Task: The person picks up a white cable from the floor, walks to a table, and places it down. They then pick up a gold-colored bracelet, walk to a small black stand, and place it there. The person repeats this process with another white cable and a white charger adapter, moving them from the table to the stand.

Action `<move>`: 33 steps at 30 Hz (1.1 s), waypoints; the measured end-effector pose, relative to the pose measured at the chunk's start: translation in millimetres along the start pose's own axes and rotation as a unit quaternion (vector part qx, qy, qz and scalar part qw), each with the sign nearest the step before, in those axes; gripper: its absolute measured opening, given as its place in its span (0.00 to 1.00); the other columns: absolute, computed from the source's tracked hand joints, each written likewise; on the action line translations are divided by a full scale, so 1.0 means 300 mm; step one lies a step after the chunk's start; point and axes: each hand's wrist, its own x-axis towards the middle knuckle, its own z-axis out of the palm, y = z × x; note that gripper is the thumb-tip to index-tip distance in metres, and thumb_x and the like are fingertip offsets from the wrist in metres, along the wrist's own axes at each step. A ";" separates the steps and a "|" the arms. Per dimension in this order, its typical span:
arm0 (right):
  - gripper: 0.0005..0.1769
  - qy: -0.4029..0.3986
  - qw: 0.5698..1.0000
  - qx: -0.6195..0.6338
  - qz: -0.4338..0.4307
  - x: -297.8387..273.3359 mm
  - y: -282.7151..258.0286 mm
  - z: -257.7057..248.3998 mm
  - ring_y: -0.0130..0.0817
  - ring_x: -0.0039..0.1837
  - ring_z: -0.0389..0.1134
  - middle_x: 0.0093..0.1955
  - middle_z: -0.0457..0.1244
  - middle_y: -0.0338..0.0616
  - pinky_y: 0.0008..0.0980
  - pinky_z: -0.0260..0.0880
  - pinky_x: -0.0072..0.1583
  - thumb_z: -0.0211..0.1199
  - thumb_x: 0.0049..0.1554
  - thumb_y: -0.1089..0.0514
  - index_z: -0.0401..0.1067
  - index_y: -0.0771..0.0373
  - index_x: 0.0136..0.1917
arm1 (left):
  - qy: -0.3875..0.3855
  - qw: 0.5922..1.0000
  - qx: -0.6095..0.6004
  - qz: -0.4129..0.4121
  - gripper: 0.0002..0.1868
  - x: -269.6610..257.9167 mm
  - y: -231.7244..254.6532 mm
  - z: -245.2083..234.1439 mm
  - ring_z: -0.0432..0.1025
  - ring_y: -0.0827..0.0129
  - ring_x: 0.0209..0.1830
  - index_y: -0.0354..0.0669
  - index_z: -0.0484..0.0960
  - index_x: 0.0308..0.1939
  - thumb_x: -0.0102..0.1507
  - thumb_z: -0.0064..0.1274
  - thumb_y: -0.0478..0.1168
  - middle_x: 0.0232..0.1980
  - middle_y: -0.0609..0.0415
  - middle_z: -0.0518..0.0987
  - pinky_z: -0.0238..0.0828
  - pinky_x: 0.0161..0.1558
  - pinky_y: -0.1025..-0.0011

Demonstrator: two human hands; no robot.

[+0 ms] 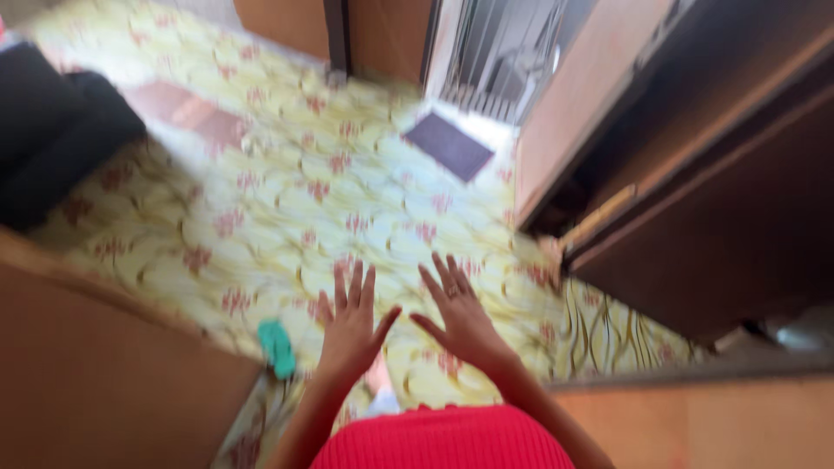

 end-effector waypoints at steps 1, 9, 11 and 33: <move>0.44 -0.008 1.000 0.001 0.007 0.059 0.013 -0.013 0.55 0.86 0.31 0.86 0.37 0.56 0.52 0.38 0.79 0.56 0.63 0.37 0.48 0.59 0.82 | 0.007 1.000 0.010 0.007 0.46 0.057 -0.014 -0.011 0.27 0.52 0.84 0.43 0.51 0.79 0.66 0.39 0.68 0.84 0.50 0.43 0.24 0.73 0.39; 0.46 -0.041 0.998 -0.010 0.053 0.437 0.124 0.024 0.52 0.86 0.28 0.86 0.35 0.53 0.51 0.36 0.79 0.55 0.63 0.34 0.44 0.58 0.83 | -0.007 0.999 0.030 0.022 0.47 0.384 -0.185 -0.021 0.27 0.54 0.84 0.40 0.46 0.80 0.68 0.37 0.67 0.85 0.51 0.40 0.22 0.74 0.42; 0.46 -0.029 0.999 -0.001 0.035 0.520 0.148 0.040 0.52 0.86 0.28 0.86 0.35 0.54 0.50 0.36 0.79 0.54 0.63 0.34 0.44 0.59 0.83 | -0.012 0.999 0.031 0.015 0.48 0.444 -0.208 -0.017 0.26 0.54 0.84 0.40 0.45 0.80 0.68 0.37 0.68 0.84 0.51 0.39 0.21 0.74 0.42; 0.45 -0.077 0.991 0.023 -0.110 1.633 0.449 0.114 0.54 0.86 0.29 0.86 0.35 0.54 0.50 0.35 0.79 0.54 0.62 0.35 0.46 0.58 0.83 | 0.087 0.983 0.084 -0.141 0.45 1.205 -0.636 -0.073 0.28 0.52 0.83 0.40 0.52 0.77 0.66 0.43 0.65 0.84 0.52 0.42 0.24 0.73 0.39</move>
